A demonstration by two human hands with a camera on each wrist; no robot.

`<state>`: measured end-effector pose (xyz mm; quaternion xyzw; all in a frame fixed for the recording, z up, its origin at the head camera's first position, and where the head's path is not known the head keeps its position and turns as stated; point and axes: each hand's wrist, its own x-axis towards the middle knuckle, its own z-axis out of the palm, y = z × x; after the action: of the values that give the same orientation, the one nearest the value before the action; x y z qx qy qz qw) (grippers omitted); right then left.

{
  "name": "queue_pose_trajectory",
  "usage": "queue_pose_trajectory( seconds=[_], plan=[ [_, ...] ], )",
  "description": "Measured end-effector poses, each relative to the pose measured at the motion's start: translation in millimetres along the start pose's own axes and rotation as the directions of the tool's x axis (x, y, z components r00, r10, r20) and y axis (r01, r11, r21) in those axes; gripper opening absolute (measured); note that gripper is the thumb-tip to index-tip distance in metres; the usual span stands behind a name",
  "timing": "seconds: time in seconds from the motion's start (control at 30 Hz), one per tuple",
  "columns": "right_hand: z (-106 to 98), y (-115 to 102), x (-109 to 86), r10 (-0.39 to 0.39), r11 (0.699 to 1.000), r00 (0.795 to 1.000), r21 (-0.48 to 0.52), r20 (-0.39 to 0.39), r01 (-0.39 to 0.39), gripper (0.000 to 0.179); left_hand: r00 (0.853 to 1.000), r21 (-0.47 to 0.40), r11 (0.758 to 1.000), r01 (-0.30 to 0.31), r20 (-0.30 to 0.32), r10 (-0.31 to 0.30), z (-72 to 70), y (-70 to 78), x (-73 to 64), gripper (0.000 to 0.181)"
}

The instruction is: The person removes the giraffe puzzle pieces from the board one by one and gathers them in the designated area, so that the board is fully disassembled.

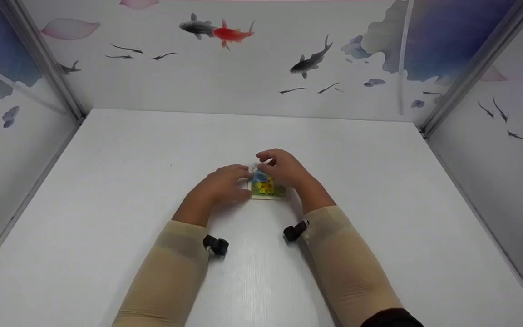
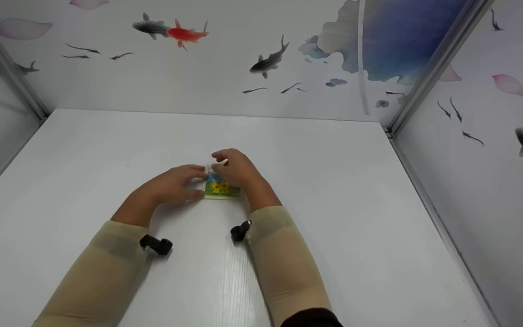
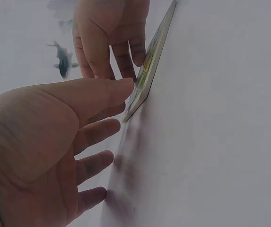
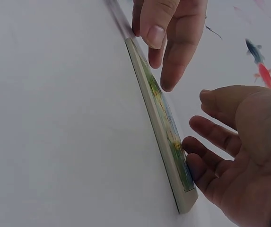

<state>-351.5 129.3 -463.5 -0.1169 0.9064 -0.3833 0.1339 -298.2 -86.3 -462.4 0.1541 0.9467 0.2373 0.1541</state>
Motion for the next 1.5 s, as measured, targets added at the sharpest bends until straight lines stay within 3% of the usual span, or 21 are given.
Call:
queue_pose_trajectory(
  seconds=[0.27, 0.87, 1.23, 1.5],
  plan=[
    [0.2, 0.8, 1.7, 0.040, 0.999, 0.998, -0.036, 0.046, -0.039, 0.037, 0.999, 0.045, 0.998, -0.035, -0.007, 0.035, 1.2, 1.0, -0.9, 0.051],
    [3.0, -0.7, 0.4, -0.043, 0.978, 0.990, -0.199, 0.131, 0.069, 0.040, 0.997, 0.048, 0.996, -0.077, -0.016, 0.078, 1.2, -2.7, -4.1, 0.053],
    [5.6, -3.3, 1.9, -0.003, 0.975, 0.991, -0.218, 0.132, 0.032, 0.042, 0.998, 0.045, 0.997, -0.058, -0.036, 0.060, 2.9, 0.0, -3.6, 0.051],
    [6.6, -3.4, 3.2, 0.007, 0.987, 0.993, -0.159, 0.121, 0.012, 0.041, 0.998, 0.044, 0.998, -0.055, -0.029, 0.056, 1.2, -0.4, -5.1, 0.049]
  ],
)
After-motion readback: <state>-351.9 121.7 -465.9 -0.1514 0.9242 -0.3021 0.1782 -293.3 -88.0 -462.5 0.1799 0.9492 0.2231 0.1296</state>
